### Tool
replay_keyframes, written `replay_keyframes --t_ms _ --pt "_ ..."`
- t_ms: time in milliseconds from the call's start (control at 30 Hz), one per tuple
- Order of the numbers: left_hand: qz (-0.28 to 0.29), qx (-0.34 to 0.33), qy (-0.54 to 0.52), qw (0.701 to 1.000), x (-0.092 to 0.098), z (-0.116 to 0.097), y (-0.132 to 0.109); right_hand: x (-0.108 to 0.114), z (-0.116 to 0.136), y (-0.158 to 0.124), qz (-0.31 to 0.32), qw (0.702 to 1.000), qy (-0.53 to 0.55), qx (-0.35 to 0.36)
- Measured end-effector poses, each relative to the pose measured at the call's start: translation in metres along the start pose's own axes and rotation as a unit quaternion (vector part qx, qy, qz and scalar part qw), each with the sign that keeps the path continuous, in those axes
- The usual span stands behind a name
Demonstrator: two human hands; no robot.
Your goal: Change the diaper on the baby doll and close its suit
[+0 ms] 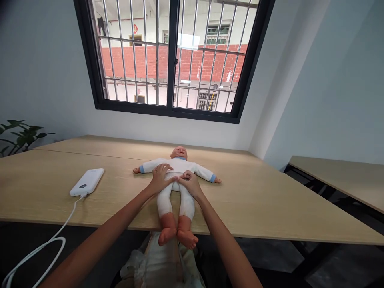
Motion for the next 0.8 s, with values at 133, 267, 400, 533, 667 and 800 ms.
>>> replay_keyframes --t_ms 133,267,400,533,667,800 --pt "0.007 0.009 -0.008 1.0 0.0029 -0.0043 -0.0011 -0.0006 -0.0016 0.0008 0.011 1.0 0.009 0.003" --pt "0.01 0.012 -0.012 1.0 0.0048 -0.0068 -0.0014 -0.0002 -0.0031 0.0014 0.007 1.0 0.01 0.001" --pt "0.008 0.014 -0.011 1.0 0.0023 -0.004 -0.0009 -0.0009 -0.0024 0.0009 0.006 1.0 0.013 -0.007" --pt "0.009 0.014 -0.023 1.0 0.001 -0.0026 -0.0008 -0.0016 -0.0011 0.0011 0.003 1.0 0.001 -0.011" --pt "0.02 0.018 -0.029 0.999 0.0024 -0.0045 -0.0012 -0.0035 0.0003 0.0015 0.006 1.0 -0.003 -0.019" --pt "0.024 0.019 -0.026 0.999 0.0022 -0.0042 -0.0009 -0.0062 0.0067 -0.0006 0.001 1.0 -0.014 -0.019"
Point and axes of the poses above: each hand's wrist, its own y-axis towards the middle knuckle, its own x-axis out of the back of the hand, z = x × y, the point moved 4 cm from there along y, towards the middle knuckle, and after that the axes turned 7 degrees about -y, right-handed, at the moved point
